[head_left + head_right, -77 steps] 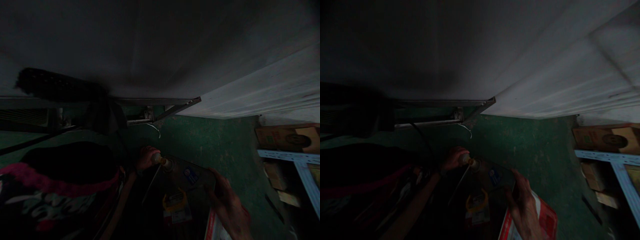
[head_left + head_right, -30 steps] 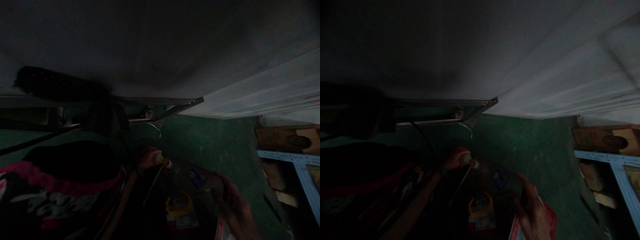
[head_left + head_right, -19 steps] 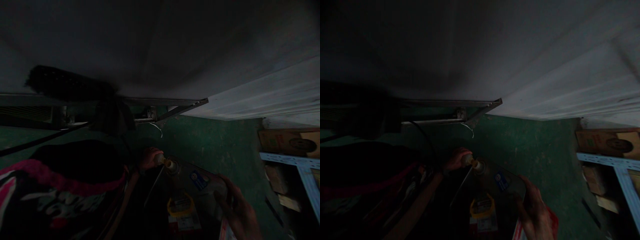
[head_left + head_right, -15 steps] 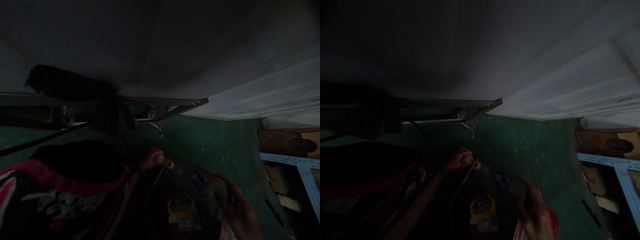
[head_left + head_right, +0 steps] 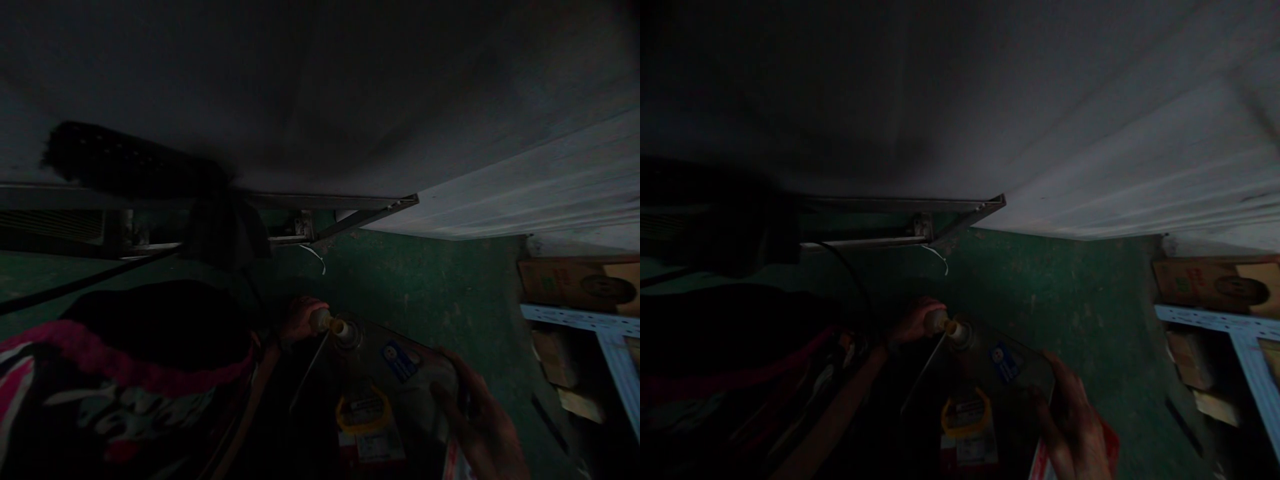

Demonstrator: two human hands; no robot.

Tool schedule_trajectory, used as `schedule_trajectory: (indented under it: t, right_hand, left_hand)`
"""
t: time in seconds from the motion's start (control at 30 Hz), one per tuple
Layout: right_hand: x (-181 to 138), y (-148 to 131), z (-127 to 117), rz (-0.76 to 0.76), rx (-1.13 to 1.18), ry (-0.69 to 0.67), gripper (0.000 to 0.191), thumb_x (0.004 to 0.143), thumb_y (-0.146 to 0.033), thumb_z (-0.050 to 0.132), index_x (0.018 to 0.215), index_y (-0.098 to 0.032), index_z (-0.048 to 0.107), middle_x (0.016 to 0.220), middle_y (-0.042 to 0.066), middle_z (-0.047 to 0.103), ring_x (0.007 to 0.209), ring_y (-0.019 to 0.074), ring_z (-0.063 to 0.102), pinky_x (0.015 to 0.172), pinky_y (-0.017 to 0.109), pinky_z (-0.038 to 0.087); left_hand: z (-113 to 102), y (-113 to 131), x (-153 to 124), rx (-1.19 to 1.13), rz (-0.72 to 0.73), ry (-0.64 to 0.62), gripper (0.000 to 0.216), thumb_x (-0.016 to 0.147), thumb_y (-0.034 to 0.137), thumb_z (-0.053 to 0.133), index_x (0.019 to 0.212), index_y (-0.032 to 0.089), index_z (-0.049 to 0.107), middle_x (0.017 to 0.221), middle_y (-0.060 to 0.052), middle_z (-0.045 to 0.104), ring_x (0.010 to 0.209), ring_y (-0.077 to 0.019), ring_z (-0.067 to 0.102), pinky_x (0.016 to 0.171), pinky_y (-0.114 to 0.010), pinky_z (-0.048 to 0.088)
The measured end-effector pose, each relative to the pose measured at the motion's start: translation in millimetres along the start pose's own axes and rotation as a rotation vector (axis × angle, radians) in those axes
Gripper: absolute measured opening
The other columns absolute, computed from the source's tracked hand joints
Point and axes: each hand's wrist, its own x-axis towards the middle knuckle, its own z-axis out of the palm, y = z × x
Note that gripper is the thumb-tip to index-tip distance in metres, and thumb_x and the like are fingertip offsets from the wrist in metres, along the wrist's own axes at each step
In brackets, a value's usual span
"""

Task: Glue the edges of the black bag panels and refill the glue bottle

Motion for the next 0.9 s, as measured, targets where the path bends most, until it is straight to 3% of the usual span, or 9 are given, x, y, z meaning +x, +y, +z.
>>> schedule_trajectory:
  t: [0.17,0.3,0.63,0.9]
  right_hand:
    - [2.8,7.0,-2.0,0.007,-0.051,-0.005,0.060,0.072,-0.060,0.054,0.124,-0.030,0.049,0.118,0.004,0.060,0.108,0.0293,0.056,0.090,0.043,0.047]
    - [-3.5,1.1,-1.8,-0.037,-0.034,-0.010,0.055,0.077,-0.057,0.050,0.125,-0.030,0.047,0.120,0.003,0.058,0.109,0.0270,0.055,0.089,0.039,0.047]
    - [-7.7,-0.4,-6.4,0.027,-0.049,0.009,0.055,0.077,-0.057,0.050,0.126,-0.031,0.047,0.125,0.003,0.055,0.117,0.0296,0.050,0.092,0.041,0.046]
    - [-11.1,1.1,-10.4,0.048,0.076,0.035,0.058,0.074,-0.057,0.053,0.125,-0.030,0.047,0.130,0.002,0.051,0.121,0.0280,0.046,0.095,0.038,0.044]
  left_hand:
    - [0.0,-0.9,0.5,-0.039,0.011,0.014,0.063,0.052,0.021,0.075,0.113,0.018,0.060,0.114,-0.007,0.061,0.107,-0.0258,0.052,0.095,-0.037,0.036]
    - [0.9,0.8,0.5,-0.077,0.048,0.012,0.061,0.052,0.021,0.075,0.111,0.018,0.061,0.112,-0.006,0.062,0.105,-0.0252,0.053,0.094,-0.036,0.037]
    - [2.4,8.6,-1.6,-0.146,0.026,-0.006,0.063,0.051,0.018,0.076,0.112,0.019,0.060,0.115,-0.007,0.060,0.107,-0.0258,0.052,0.095,-0.038,0.036]
    - [-1.2,16.9,-3.1,-0.179,0.026,-0.043,0.069,0.047,0.012,0.079,0.113,0.019,0.059,0.117,-0.007,0.059,0.108,-0.0256,0.052,0.096,-0.038,0.037]
